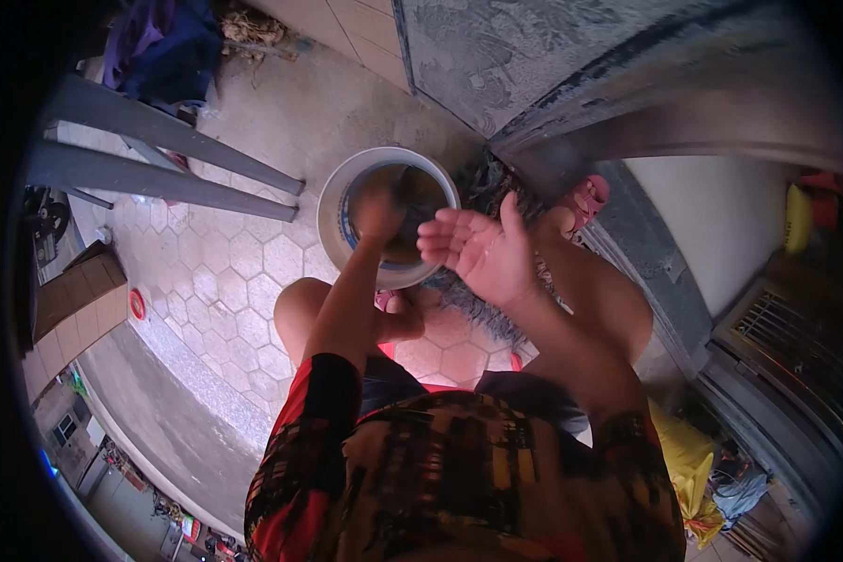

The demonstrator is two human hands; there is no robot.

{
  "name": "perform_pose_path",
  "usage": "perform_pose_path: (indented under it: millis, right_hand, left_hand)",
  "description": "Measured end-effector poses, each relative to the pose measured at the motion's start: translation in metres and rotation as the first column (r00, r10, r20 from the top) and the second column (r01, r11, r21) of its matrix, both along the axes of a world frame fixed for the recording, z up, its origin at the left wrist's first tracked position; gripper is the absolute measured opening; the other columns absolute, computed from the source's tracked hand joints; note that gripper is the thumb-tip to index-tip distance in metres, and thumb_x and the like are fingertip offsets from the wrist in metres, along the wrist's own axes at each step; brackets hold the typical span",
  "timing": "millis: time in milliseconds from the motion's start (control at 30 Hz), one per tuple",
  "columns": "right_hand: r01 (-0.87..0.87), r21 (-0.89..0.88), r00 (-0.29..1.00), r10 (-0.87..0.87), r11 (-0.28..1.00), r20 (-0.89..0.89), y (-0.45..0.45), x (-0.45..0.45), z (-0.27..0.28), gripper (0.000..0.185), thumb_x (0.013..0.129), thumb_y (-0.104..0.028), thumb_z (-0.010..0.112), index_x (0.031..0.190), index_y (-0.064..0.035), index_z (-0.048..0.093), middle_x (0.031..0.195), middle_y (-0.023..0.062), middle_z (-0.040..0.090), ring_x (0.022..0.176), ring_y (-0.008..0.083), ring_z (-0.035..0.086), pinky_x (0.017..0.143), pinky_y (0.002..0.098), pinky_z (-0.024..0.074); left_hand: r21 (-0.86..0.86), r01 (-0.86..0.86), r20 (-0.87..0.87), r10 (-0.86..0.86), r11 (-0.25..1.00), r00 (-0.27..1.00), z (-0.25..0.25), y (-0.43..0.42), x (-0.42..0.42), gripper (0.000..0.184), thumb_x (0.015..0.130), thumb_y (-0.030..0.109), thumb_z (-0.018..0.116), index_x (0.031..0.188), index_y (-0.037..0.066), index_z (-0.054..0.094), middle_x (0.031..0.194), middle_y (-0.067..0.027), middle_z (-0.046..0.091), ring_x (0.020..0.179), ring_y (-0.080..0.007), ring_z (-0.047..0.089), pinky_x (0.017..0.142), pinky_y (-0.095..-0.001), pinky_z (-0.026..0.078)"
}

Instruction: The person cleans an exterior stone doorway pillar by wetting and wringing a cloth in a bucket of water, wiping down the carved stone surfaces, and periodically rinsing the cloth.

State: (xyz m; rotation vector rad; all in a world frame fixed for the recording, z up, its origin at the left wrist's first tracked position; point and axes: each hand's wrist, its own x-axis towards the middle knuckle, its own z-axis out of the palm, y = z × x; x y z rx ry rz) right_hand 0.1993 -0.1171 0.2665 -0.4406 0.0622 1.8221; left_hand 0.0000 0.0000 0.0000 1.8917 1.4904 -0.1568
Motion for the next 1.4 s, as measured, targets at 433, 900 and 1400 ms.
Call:
perform_pose_path:
  millis: [433,900,1400]
  right_hand:
    - [-0.031,0.067,0.999,0.034,0.997,-0.041,0.007,0.006,-0.005,0.090,0.091,-0.071,0.015,0.127,0.0020,0.053,0.122,0.0269,0.058,0.111,0.0370,0.058,0.098,0.0489,0.0432]
    - [0.063,0.105,0.998,-0.061,0.992,-0.024,0.006,0.017,0.000,0.087,0.093,-0.069,0.017,0.124,0.0018,0.055,0.118,0.0256,0.060,0.108,0.0362,0.060,0.096,0.0494,0.0452]
    - [0.059,0.107,0.995,-0.049,0.993,-0.092,0.011,0.010,-0.006,0.089,0.092,-0.070,0.015,0.127,0.0034,0.052,0.121,0.0266,0.058,0.109,0.0376,0.059,0.096,0.0498,0.0445]
  left_hand:
    - [-0.403,-0.049,-0.097,0.011,0.914,0.995,-0.021,-0.004,0.032,0.044,0.075,0.024,0.063,0.116,0.008,0.062,0.123,-0.0219,0.058,0.109,-0.0376,0.059,0.093,-0.0429,0.048]
    - [-0.902,-0.200,0.231,0.818,0.383,0.527,-0.014,-0.031,0.037,0.039,0.090,0.031,0.054,0.108,-0.001,0.065,0.097,-0.0071,0.065,0.087,-0.0176,0.060,0.080,-0.0331,0.047]
    - [-0.996,-0.040,0.034,0.792,0.074,0.609,-0.123,-0.062,0.027,0.042,0.085,0.038,0.061,0.110,0.004,0.067,0.101,-0.0085,0.067,0.089,-0.0184,0.062,0.082,-0.0326,0.048]
